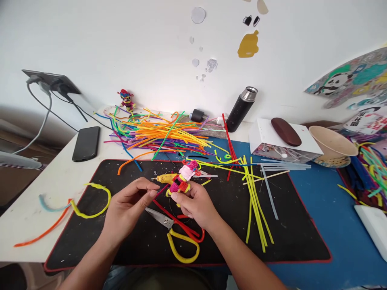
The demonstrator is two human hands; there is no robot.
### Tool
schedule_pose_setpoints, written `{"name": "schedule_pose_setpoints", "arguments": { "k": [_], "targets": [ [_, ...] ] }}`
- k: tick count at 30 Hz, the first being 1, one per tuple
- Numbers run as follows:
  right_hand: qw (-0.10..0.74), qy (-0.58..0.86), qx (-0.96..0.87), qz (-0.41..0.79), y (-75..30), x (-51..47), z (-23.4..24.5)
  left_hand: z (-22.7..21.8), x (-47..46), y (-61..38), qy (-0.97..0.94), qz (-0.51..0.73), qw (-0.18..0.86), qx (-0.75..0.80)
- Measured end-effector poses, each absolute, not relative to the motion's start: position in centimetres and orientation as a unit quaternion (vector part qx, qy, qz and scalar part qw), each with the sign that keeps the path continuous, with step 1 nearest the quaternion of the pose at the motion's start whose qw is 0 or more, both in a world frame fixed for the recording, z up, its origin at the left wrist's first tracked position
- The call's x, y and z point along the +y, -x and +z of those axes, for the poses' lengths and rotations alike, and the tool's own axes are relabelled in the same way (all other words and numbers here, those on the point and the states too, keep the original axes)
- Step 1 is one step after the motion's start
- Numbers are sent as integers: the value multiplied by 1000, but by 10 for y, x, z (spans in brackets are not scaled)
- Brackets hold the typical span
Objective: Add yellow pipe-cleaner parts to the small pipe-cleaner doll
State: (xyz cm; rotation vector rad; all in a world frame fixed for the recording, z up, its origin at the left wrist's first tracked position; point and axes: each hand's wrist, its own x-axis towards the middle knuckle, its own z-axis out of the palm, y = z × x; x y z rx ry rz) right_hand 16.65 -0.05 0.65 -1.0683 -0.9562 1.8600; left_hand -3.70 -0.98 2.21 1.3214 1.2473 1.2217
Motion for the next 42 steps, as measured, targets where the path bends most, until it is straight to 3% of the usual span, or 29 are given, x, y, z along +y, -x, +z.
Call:
{"name": "schedule_pose_setpoints", "arguments": {
  "k": [10, 42],
  "targets": [
    [393, 403, -367, 741, -167, -4, 3, 17, -9, 29, -689, 454, 342, 450],
    [396, 392, -364, 746, -166, -3, 2, 21, -7, 26, -691, 420, 345, 476]
  ]
}}
